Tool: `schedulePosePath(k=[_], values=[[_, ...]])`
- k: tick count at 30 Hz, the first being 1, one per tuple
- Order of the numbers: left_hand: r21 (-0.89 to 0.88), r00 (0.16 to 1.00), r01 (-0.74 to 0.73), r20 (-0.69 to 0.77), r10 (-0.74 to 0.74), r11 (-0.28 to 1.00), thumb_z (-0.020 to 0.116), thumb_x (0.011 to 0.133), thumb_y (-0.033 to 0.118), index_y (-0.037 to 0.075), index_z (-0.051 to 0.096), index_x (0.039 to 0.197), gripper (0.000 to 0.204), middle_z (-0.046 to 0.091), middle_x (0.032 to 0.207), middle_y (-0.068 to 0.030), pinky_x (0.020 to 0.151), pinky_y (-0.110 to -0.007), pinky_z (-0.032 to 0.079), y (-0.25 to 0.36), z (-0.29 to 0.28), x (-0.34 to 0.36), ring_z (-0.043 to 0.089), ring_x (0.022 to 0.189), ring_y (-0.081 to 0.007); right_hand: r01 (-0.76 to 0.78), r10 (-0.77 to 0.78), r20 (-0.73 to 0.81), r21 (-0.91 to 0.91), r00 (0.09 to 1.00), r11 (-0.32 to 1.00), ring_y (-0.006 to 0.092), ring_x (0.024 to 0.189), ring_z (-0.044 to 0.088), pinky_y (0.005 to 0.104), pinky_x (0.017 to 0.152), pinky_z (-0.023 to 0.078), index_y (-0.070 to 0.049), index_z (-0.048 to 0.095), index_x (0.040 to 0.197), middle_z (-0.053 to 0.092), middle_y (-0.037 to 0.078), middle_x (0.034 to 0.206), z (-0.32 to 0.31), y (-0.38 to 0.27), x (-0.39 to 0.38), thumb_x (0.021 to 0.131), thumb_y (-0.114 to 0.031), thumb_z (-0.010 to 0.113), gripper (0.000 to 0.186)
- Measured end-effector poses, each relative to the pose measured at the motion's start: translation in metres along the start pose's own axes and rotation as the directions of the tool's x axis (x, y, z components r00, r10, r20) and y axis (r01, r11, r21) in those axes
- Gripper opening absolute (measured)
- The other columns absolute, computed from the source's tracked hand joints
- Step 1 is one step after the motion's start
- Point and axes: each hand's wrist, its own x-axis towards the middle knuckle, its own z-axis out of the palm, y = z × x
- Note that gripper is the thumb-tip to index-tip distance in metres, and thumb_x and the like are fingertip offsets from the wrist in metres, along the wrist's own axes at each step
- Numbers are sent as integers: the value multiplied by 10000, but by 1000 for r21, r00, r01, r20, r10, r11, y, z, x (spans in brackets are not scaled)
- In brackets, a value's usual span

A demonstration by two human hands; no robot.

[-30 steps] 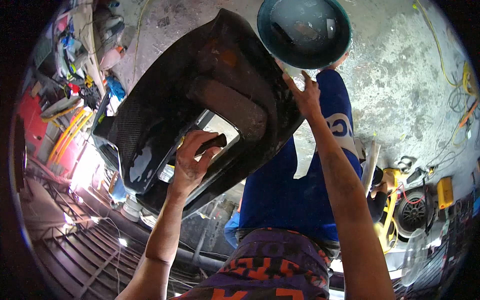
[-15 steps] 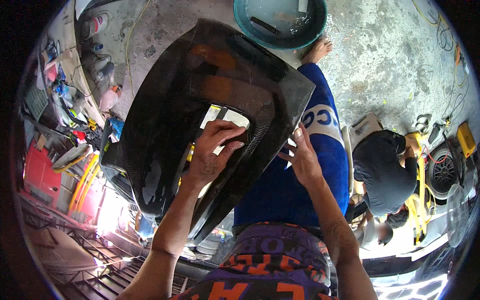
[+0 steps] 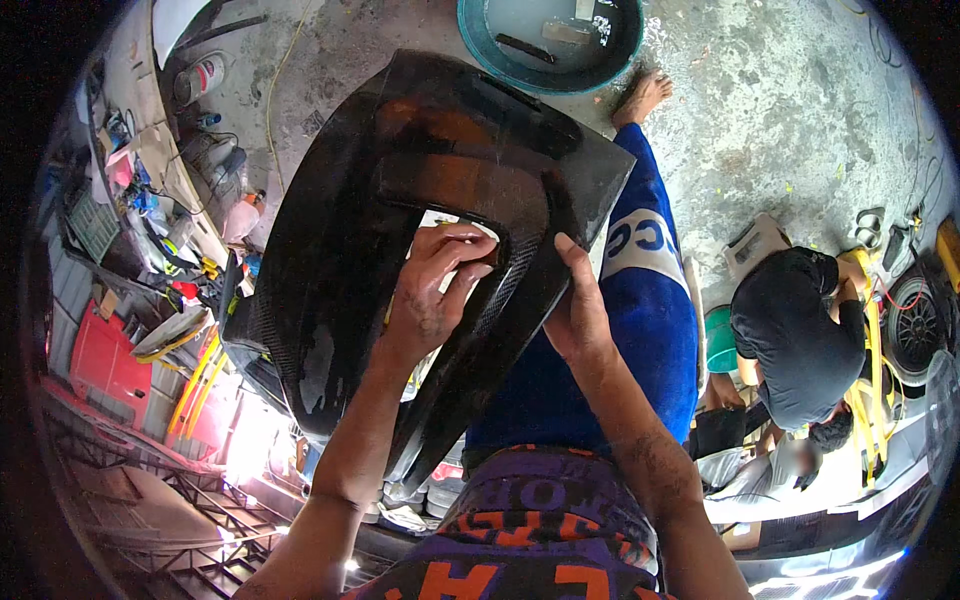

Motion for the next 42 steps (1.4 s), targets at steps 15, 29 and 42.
schedulePosePath(k=[15,29,42], values=[[6,997,-66,-47,66,998,699,874,-47,7,722,1042,178,671,1120,-116,906,-352,512,-1,3,1,626,1064,-263,-37,30,-257,-21,966,999,219,985,653,372,881,514,-4,624,1162,683,101,1069,3,4,3,970,-292,586,348],[93,992,-20,-123,31,995,711,857,-57,-5,720,1059,209,666,1123,-112,907,-340,512,1,-2,4,610,1066,-242,-25,15,-254,-35,967,999,220,963,639,364,902,513,-5,590,1219,662,101,1096,4,5,4,966,-283,575,376],[-26,994,-110,17,110,994,703,849,-55,27,711,1041,209,671,1096,-88,887,-371,491,-12,2,6,579,1021,-283,12,-27,-198,-73,980,997,230,1008,651,386,905,525,-2,582,1211,667,117,1089,9,2,1,964,-295,577,383]])
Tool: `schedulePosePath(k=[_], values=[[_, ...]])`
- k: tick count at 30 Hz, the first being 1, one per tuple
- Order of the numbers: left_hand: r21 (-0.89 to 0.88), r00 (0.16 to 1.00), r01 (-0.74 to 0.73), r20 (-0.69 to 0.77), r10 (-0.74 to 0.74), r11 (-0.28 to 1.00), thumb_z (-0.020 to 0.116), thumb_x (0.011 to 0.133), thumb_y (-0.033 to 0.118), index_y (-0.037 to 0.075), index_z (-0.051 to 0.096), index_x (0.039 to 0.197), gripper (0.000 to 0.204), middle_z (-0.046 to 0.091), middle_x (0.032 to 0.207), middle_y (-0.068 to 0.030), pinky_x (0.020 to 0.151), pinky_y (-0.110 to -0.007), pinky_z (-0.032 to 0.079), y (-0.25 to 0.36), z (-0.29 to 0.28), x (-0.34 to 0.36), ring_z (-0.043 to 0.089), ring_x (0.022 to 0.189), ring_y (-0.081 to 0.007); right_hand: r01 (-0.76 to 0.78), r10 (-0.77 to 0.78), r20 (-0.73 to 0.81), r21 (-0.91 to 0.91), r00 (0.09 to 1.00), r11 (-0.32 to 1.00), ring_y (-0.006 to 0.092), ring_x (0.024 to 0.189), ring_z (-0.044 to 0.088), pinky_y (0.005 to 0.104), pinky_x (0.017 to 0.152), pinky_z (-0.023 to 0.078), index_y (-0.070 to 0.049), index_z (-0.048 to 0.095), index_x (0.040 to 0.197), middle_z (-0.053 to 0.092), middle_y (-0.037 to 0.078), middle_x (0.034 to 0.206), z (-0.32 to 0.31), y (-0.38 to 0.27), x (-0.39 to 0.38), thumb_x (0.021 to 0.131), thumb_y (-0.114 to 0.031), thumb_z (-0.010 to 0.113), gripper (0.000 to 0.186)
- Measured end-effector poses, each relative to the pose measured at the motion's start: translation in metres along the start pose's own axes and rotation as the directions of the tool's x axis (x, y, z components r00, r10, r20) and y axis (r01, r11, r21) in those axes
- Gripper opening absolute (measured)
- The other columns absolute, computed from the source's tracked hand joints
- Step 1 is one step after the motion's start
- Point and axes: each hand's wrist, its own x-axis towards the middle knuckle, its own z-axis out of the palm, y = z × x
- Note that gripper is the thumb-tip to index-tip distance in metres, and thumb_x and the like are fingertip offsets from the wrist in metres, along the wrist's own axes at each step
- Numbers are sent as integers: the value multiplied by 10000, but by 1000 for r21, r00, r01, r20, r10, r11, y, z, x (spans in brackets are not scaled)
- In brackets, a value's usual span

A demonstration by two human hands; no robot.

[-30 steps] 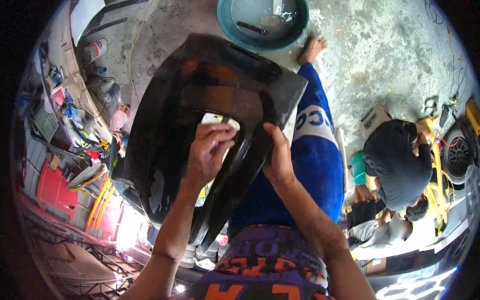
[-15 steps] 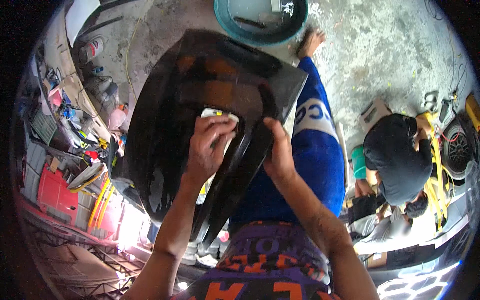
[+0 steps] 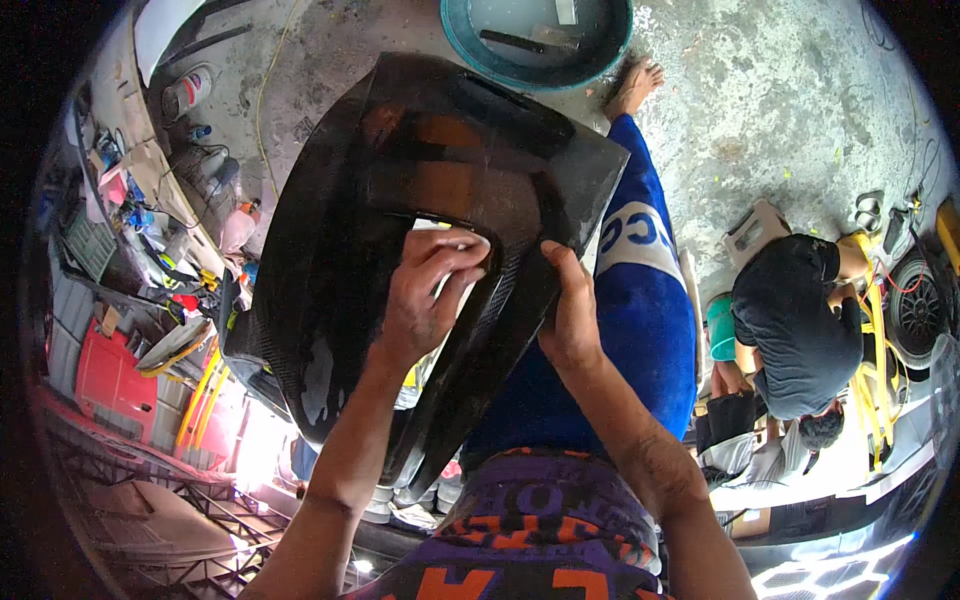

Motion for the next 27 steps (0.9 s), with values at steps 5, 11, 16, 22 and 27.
schedulePosePath(k=[5,11,16,22,27], values=[[-98,999,26,-41,-30,995,691,849,-72,25,712,1035,211,679,1079,-91,898,-375,480,1,-2,0,584,1029,-288,30,-32,34,37,999,999,226,966,663,391,896,528,-15,599,1200,680,98,1068,0,1,0,969,-282,566,354],[-100,997,-54,-51,49,993,710,838,-62,33,704,1019,205,683,1082,-101,883,-379,486,2,-4,-1,580,1021,-296,-14,14,3,18,1000,1000,229,1002,659,390,909,528,-17,597,1218,679,104,1099,-1,2,2,973,-291,559,370],[16,1000,12,-26,-12,1000,732,855,-30,12,712,1030,181,672,1099,-106,924,-374,510,2,-9,4,616,1085,-264,-18,18,-3,0,1000,1000,237,1018,657,392,914,529,-16,595,1218,676,108,1111,3,1,-4,959,-321,575,401],[-25,985,87,-144,-90,996,687,879,-52,14,692,1123,253,646,1161,-125,915,-369,521,7,-18,3,624,1083,-272,1,-2,-26,-43,1000,999,245,984,659,384,900,532,-15,593,1202,676,113,1085,8,-1,-6,964,-334,555,400],[-82,999,51,-3,-52,995,710,857,-57,19,699,1099,254,649,1134,-108,908,-366,515,2,-6,1,607,1067,-264,-8,7,-31,-37,999,999,246,997,656,394,920,522,-13,596,1197,677,117,1088,5,-1,-3,966,-335,551,398]])
